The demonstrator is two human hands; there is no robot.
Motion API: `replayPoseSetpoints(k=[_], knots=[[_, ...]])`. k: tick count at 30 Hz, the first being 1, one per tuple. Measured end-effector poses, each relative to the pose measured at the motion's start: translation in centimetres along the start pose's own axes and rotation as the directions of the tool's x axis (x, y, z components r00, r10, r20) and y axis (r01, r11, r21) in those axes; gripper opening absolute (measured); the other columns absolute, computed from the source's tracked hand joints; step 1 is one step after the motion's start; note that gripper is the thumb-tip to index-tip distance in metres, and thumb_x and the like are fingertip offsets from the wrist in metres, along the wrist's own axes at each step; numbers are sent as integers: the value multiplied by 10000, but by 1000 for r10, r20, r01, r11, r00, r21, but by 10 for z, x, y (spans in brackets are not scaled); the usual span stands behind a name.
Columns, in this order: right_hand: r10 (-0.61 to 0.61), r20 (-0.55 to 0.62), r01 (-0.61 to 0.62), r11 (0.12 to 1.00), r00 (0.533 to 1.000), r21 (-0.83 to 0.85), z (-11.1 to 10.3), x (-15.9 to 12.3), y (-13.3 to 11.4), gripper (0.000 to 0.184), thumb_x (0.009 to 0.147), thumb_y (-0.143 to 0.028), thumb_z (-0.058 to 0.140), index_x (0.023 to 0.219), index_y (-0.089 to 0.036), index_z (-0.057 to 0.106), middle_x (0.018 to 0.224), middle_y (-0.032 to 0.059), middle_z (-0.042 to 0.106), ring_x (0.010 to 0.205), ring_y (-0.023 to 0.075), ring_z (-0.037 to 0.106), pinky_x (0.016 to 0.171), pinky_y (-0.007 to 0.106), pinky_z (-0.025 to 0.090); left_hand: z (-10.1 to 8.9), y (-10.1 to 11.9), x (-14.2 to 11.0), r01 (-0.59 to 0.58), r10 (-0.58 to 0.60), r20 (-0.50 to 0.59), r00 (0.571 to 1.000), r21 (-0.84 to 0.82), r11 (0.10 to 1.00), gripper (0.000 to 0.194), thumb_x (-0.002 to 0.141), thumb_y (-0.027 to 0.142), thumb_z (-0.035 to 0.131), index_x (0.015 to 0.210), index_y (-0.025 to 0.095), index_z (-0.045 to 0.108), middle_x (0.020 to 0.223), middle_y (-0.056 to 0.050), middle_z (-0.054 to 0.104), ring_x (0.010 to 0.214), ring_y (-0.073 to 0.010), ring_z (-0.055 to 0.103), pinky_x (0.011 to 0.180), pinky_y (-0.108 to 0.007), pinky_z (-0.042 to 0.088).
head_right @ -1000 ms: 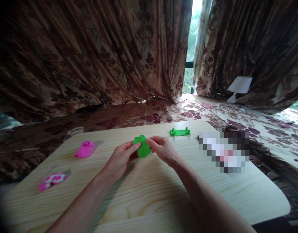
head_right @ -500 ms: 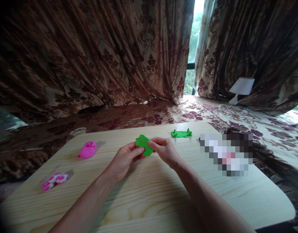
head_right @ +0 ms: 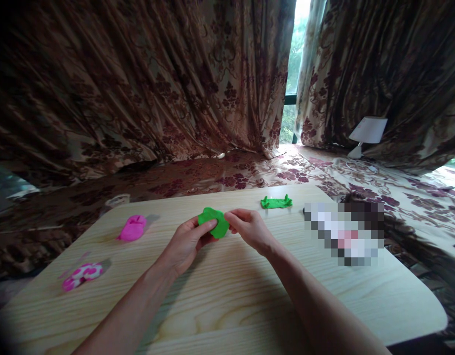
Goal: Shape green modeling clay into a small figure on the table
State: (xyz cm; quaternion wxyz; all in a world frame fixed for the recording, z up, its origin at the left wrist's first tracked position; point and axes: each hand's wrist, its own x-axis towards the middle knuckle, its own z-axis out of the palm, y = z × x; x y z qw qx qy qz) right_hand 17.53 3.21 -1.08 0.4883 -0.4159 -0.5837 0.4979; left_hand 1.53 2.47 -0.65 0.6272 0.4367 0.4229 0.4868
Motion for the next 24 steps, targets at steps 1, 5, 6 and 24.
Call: replayPoseSetpoints(k=[1, 5, 6, 24], knots=[[-5, -10, 5, 1000, 1000, -24, -1, 0, 1, 293, 760, -414, 571, 768, -135, 658, 613, 3, 576, 581, 104, 497, 576, 237, 404, 0, 0, 0, -3, 3, 14, 1000, -1, 1000, 328, 648, 333, 706, 915, 151, 651, 850, -52, 667, 733, -143, 598, 684, -277, 478], [-19, -14, 19, 999, 1000, -40, -2, 2, 5, 252, 753, -378, 577, 770, -137, 649, 619, 2, 581, 582, 107, 499, 576, 241, 402, 1, -1, -1, 28, -29, 45, 999, 24, 999, 301, 634, 293, 722, 875, 128, 647, 839, -65, 663, 748, -149, 593, 687, -279, 481], [-24, -25, 23, 999, 999, -47, -2, 2, 5, 252, 753, -378, 576, 763, -137, 650, 608, 0, 576, 578, 107, 497, 571, 240, 399, 1, -1, -1, 37, -38, 31, 999, 30, 999, 293, 626, 280, 727, 860, 124, 645, 827, -63, 662, 738, -148, 589, 676, -278, 483], [45, 7, -44, 992, 999, -114, -2, 2, 1, 302, 760, -418, 548, 691, -134, 623, 580, -5, 558, 528, 90, 485, 514, 222, 387, 2, 0, 2, 59, -59, -60, 996, 8, 998, 298, 610, 223, 727, 868, 109, 627, 839, -60, 653, 738, -142, 586, 657, -269, 498]])
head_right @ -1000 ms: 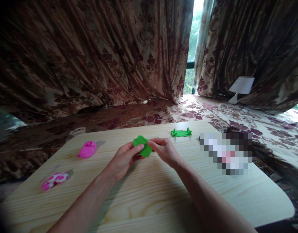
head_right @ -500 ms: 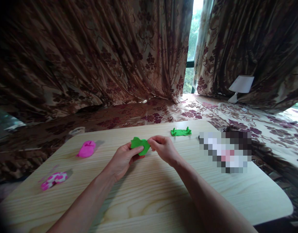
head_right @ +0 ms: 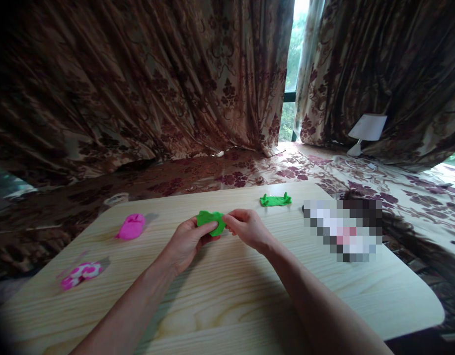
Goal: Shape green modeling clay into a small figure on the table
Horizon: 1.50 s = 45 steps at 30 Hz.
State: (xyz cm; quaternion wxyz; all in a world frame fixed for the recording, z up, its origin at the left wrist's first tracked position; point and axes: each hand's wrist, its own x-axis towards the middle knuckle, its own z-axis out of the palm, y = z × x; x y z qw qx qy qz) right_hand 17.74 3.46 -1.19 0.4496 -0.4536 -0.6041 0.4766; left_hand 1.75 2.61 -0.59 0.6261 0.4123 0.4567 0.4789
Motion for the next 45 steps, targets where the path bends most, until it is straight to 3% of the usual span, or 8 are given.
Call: replayPoseSetpoints(k=[5, 10, 14, 21, 27, 33, 38, 45], knots=[[-78, -106, 77, 997, 991, -11, 3, 0, 1, 283, 787, -393, 524, 750, -133, 631, 648, 13, 591, 593, 105, 520, 547, 223, 418, 2, 0, -2, -5, 5, 6, 1000, 16, 1000, 297, 615, 223, 723, 874, 111, 629, 863, -65, 651, 740, -140, 577, 646, -268, 496], [-219, -64, 214, 974, 974, -73, 6, -3, -2, 224, 757, -334, 578, 852, -149, 661, 827, 41, 636, 771, 143, 567, 655, 234, 453, 5, -3, -5, -2, -7, 116, 993, 80, 997, 305, 645, 291, 703, 884, 108, 655, 776, -61, 640, 703, -143, 564, 593, -248, 465], [-199, -151, 186, 978, 968, -94, 4, -3, -5, 234, 782, -343, 545, 766, -140, 659, 714, 23, 622, 695, 129, 553, 644, 236, 438, 4, -7, -4, -14, 1, 129, 992, 96, 995, 299, 662, 347, 687, 828, 100, 669, 723, -57, 637, 635, -123, 540, 597, -251, 448], [-174, -78, 168, 982, 982, -84, 7, -7, -7, 235, 785, -337, 540, 746, -132, 648, 698, 15, 605, 667, 119, 529, 579, 214, 407, 5, -8, -6, -17, -10, 166, 986, 160, 987, 317, 647, 380, 693, 798, 101, 690, 686, -52, 633, 627, -120, 534, 595, -233, 409], [-154, -54, 148, 984, 987, -95, 5, -4, -4, 281, 800, -383, 512, 764, -136, 641, 692, 10, 597, 655, 113, 514, 576, 216, 397, 4, -6, -4, -49, 30, 108, 994, 184, 982, 301, 644, 363, 698, 802, 106, 691, 664, -44, 634, 592, -110, 525, 554, -222, 409], [-26, 11, 27, 996, 1000, -88, -3, -3, -8, 310, 794, -411, 510, 712, -132, 615, 599, -4, 552, 560, 97, 495, 518, 211, 390, -2, -5, 1, -49, 47, 26, 999, 76, 996, 318, 642, 326, 708, 878, 118, 659, 825, -72, 669, 712, -149, 590, 634, -265, 479], [-60, -72, 57, 998, 996, -41, -4, -2, -3, 320, 800, -410, 498, 665, -135, 589, 554, -15, 524, 529, 89, 476, 514, 212, 381, 0, -4, -1, -8, 6, 34, 999, 59, 998, 302, 624, 295, 723, 861, 119, 657, 832, -72, 668, 716, -156, 601, 609, -261, 491], [-42, -51, 39, 998, 998, -44, -2, -1, -2, 330, 780, -443, 521, 696, -134, 602, 574, -7, 544, 530, 93, 483, 497, 211, 391, 0, -4, -2, -16, 10, 66, 998, 84, 996, 276, 602, 275, 729, 823, 126, 657, 765, -47, 659, 665, -133, 590, 622, -251, 473]])
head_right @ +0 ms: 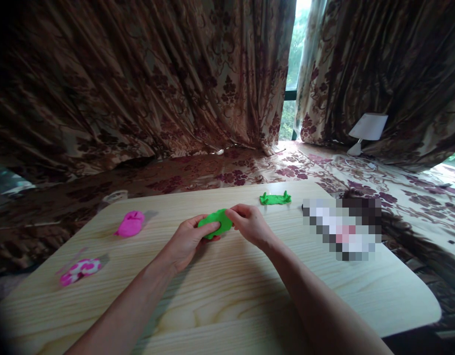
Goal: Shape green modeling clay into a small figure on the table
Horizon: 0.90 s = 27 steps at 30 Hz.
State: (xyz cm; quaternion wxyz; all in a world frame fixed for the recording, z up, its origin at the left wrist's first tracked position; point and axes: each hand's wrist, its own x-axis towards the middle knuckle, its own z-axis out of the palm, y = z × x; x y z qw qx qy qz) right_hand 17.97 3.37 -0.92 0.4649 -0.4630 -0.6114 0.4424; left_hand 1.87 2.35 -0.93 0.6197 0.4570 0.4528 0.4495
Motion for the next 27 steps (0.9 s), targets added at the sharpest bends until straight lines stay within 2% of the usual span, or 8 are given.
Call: replayPoseSetpoints(k=[2, 4, 7, 10, 15, 18, 24, 27], knots=[[-7, -3, 7, 999, 1000, 43, 0, 0, -1, 360, 797, -464, 486, 708, -135, 600, 608, 2, 560, 558, 100, 499, 517, 216, 412, 1, -1, -1, -2, 2, 24, 1000, 13, 1000, 254, 599, 256, 727, 802, 122, 652, 712, -35, 652, 619, -119, 582, 612, -237, 455], [-1, 47, -1, 998, 999, 58, -1, -1, -2, 362, 802, -467, 479, 733, -135, 606, 641, 10, 576, 586, 105, 517, 540, 222, 425, 2, -1, -2, -14, 14, 8, 1000, -5, 1000, 237, 610, 251, 719, 797, 125, 642, 685, -24, 644, 600, -112, 580, 610, -232, 445], [-6, 115, 5, 1000, 993, 11, -1, -2, -1, 290, 779, -411, 540, 743, -134, 617, 617, 2, 568, 569, 96, 501, 540, 216, 403, 3, 0, -3, -22, 23, 8, 1000, -43, 999, 249, 629, 273, 711, 821, 132, 638, 701, -25, 646, 621, -114, 584, 623, -238, 444], [-46, 133, 50, 998, 990, -27, -1, -4, 0, 263, 787, -373, 538, 708, -135, 620, 584, -12, 541, 547, 85, 466, 529, 211, 367, 2, 1, -2, -26, 28, 31, 999, -45, 999, 297, 642, 324, 707, 864, 133, 656, 730, -33, 654, 628, -106, 570, 608, -227, 434], [-68, 61, 72, 995, 996, -72, 0, -4, -2, 287, 790, -382, 528, 704, -134, 644, 559, -13, 530, 540, 91, 459, 513, 213, 351, -1, 0, 0, -46, 44, -26, 999, -51, 998, 316, 624, 369, 717, 828, 129, 686, 662, -13, 642, 552, -75, 516, 521, -193, 387], [-62, 23, 63, 997, 998, -48, 1, -3, -3, 334, 800, -409, 501, 673, -131, 635, 569, -2, 540, 546, 97, 471, 518, 218, 370, 0, 0, 0, -29, 27, -47, 999, -54, 998, 315, 606, 361, 727, 817, 131, 687, 665, -17, 650, 550, -84, 524, 517, -201, 391], [-52, -43, 54, 998, 998, 36, 1, -1, -4, 304, 780, -409, 524, 743, -127, 632, 606, 4, 553, 564, 95, 484, 528, 214, 399, 3, 2, -1, 9, -11, -40, 999, -46, 999, 281, 585, 306, 739, 787, 124, 668, 669, -30, 650, 566, -106, 553, 546, -223, 424], [-27, 15, 27, 999, 1000, 36, 1, -2, -5, 313, 767, -421, 536, 767, -124, 636, 647, 15, 576, 576, 97, 497, 526, 214, 406, 3, 1, 0, -18, 12, -86, 996, -77, 997, 304, 567, 319, 747, 792, 131, 666, 691, -30, 654, 599, -119, 571, 572, -235, 443]])
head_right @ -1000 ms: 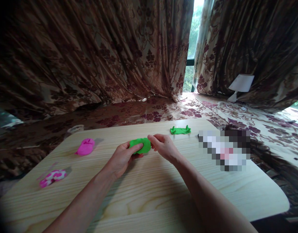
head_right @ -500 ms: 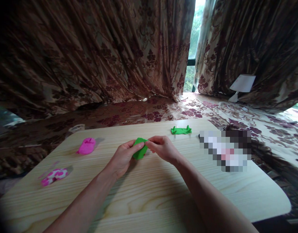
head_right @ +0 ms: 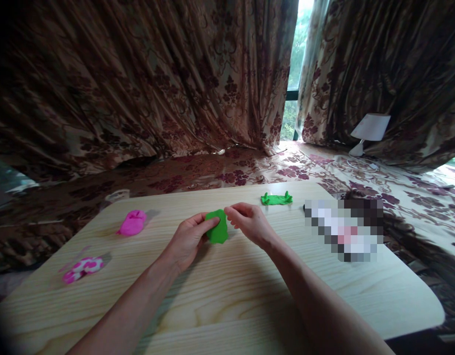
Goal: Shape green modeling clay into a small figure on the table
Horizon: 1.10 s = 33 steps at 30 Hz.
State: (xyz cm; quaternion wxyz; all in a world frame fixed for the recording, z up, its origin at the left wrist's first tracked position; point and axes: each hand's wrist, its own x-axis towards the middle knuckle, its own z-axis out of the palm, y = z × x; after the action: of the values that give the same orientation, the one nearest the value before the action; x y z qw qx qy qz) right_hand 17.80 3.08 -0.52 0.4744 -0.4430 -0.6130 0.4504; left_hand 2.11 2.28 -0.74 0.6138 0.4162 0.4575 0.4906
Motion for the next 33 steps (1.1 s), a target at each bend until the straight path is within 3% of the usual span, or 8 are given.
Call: replayPoseSetpoints(k=[4, 9, 16, 25, 29, 33], knots=[[0, 78, 4, 999, 997, -52, 2, -2, 2, 240, 739, -363, 581, 768, -131, 638, 597, -10, 556, 546, 88, 471, 506, 210, 370, -2, 0, 1, -23, 24, 8, 1000, -36, 999, 332, 575, 352, 745, 823, 145, 667, 712, -21, 656, 607, -115, 573, 589, -239, 456], [-11, 33, 13, 998, 999, -58, 2, -1, 3, 260, 780, -361, 528, 740, -129, 638, 605, 3, 564, 564, 97, 483, 529, 220, 377, -4, 0, 1, -24, 24, 3, 1000, -17, 1000, 343, 586, 376, 737, 836, 149, 679, 723, -23, 662, 638, -123, 581, 625, -250, 468], [-22, 65, 30, 992, 998, -121, 2, -3, 1, 252, 774, -362, 532, 736, -135, 636, 575, -11, 541, 539, 91, 460, 498, 210, 353, -6, -1, 3, -51, 51, -5, 999, -14, 999, 368, 549, 392, 750, 825, 159, 680, 726, -18, 661, 631, -120, 575, 610, -242, 459], [-31, -2, 30, 997, 1000, -69, 4, 0, 4, 261, 786, -372, 521, 732, -135, 616, 613, 3, 565, 562, 98, 487, 534, 221, 397, -4, -1, 2, -32, 32, 19, 999, 10, 999, 322, 610, 368, 721, 832, 140, 668, 713, -27, 649, 642, -128, 578, 617, -249, 462], [10, 71, -3, 996, 997, -92, 4, -2, 3, 274, 792, -375, 510, 720, -133, 617, 610, 2, 565, 554, 94, 488, 525, 217, 387, -7, -2, 4, -66, 66, -25, 997, -8, 998, 327, 605, 342, 727, 862, 149, 667, 742, -19, 655, 649, -116, 572, 622, -233, 456], [-9, 75, 18, 993, 997, -119, 4, -3, 4, 249, 779, -364, 533, 707, -138, 609, 556, -17, 531, 515, 82, 451, 489, 206, 347, -8, -3, 4, -70, 73, 86, 994, -46, 997, 353, 621, 336, 719, 920, 156, 664, 822, -35, 666, 696, -120, 578, 673, -244, 464]])
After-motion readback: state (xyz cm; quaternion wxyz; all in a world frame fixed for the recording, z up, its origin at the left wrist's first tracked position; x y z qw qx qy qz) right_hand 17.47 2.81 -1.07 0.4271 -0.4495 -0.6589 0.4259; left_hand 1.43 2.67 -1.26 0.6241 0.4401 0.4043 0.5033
